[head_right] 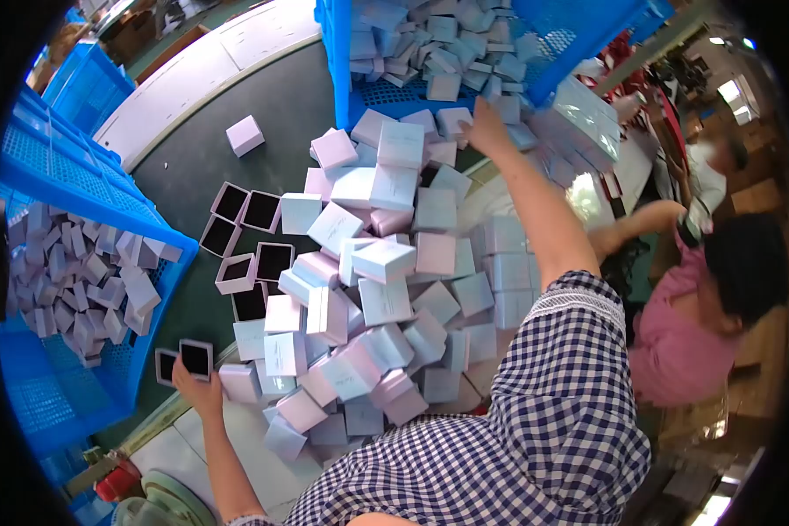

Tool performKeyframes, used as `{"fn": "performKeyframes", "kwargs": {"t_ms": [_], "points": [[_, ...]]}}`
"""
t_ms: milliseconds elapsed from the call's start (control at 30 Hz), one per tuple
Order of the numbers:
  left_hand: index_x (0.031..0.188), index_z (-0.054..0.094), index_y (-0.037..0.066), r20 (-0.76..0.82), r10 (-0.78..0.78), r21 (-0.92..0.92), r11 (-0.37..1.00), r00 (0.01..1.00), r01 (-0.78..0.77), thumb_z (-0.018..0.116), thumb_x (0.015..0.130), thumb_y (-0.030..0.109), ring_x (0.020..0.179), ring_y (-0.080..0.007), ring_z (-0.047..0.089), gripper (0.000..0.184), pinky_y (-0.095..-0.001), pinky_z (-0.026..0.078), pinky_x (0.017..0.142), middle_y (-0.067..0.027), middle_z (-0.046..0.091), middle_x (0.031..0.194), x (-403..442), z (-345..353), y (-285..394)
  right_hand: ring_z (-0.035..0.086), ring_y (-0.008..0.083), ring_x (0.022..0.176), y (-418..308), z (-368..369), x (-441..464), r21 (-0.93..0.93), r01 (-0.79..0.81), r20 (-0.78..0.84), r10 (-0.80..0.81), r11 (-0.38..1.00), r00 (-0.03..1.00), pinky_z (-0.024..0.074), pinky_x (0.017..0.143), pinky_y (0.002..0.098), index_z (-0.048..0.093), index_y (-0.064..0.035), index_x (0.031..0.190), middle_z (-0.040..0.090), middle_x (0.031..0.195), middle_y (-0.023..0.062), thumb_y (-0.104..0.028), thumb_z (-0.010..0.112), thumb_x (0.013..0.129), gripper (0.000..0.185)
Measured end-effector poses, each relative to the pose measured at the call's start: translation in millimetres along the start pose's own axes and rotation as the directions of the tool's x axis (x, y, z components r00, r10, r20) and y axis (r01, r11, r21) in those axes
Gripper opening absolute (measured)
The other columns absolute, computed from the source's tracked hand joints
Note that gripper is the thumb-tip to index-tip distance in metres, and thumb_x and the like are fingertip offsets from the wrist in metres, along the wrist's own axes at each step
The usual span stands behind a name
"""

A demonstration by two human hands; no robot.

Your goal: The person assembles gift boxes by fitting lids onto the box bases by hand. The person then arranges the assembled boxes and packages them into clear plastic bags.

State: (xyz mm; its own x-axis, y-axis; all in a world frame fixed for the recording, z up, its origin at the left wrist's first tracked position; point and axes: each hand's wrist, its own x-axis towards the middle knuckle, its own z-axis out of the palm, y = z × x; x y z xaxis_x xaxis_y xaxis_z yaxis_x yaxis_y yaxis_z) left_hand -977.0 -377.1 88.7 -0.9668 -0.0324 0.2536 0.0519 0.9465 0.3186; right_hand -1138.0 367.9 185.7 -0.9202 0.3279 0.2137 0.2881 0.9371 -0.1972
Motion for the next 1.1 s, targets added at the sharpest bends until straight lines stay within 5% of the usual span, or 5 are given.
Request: {"fn": "performKeyframes", "kwargs": {"t_ms": [433,667,767,933,1100], "points": [[0.139,0.046,0.009,0.146,-0.337,0.378,0.888,0.930,0.262,0.060,0.087,0.014,0.142,-0.0416,0.024,0.054,-0.0556,0.025,0.109,-0.0217,0.021,0.156,-133,-30,23,0.059,0.0416,0.097,67,125,167,-0.460,0.378,0.026,-0.413,0.804,0.910,0.0479,0.083,0.0511,0.055,0.0010,0.117,0.062,0.104,0.0244,-0.020,0.065,0.086,0.038],[0.135,0.053,0.018,0.165,-0.266,0.331,0.922,0.950,0.201,0.065,0.079,0.010,0.140,-0.0432,0.026,0.057,-0.0591,0.029,0.105,-0.0215,0.025,0.154,-169,-31,36,0.061,0.0349,0.082,-97,-2,81,0.134,0.295,-0.187,-0.268,0.946,0.945,0.0484,0.069,0.0413,0.055,-0.0034,0.111,0.060,0.091,0.0187,-0.022,0.058,0.094,0.026],[0.133,0.055,0.017,0.050,-0.244,0.103,0.966,0.968,0.238,0.072,0.073,0.012,0.134,-0.0415,0.034,0.063,-0.0520,0.035,0.103,-0.0198,0.035,0.146,-189,-41,28,0.065,0.0248,0.084,-221,-35,-32,0.362,0.662,-0.061,-0.692,0.656,0.719,0.0496,0.071,0.0345,0.055,-0.0051,0.107,0.063,0.094,0.0152,-0.004,0.060,0.091,0.017],[0.149,0.024,0.010,-0.031,-0.385,-0.332,0.874,0.922,0.354,0.084,0.062,0.014,0.130,-0.0380,0.039,0.105,-0.0432,0.041,0.105,-0.0191,0.022,0.152,-195,-56,13,0.064,0.0369,0.101,-411,-13,-244,0.761,0.522,0.317,-0.922,0.386,0.220,0.0523,0.086,0.0419,0.049,-0.0061,0.128,0.064,0.112,0.0201,0.008,0.051,0.081,0.050],[0.151,0.016,0.011,-0.088,-0.442,-0.582,0.750,0.893,0.314,0.089,0.055,0.010,0.137,-0.0391,0.032,0.120,-0.0436,0.045,0.100,-0.0208,0.010,0.157,-218,-45,-3,0.058,0.0339,0.108,-542,65,-413,0.670,0.722,-0.127,-0.985,-0.173,-0.118,0.0536,0.081,0.0390,0.049,-0.0003,0.099,0.059,0.112,0.0206,-0.006,0.055,0.080,0.021]]}}
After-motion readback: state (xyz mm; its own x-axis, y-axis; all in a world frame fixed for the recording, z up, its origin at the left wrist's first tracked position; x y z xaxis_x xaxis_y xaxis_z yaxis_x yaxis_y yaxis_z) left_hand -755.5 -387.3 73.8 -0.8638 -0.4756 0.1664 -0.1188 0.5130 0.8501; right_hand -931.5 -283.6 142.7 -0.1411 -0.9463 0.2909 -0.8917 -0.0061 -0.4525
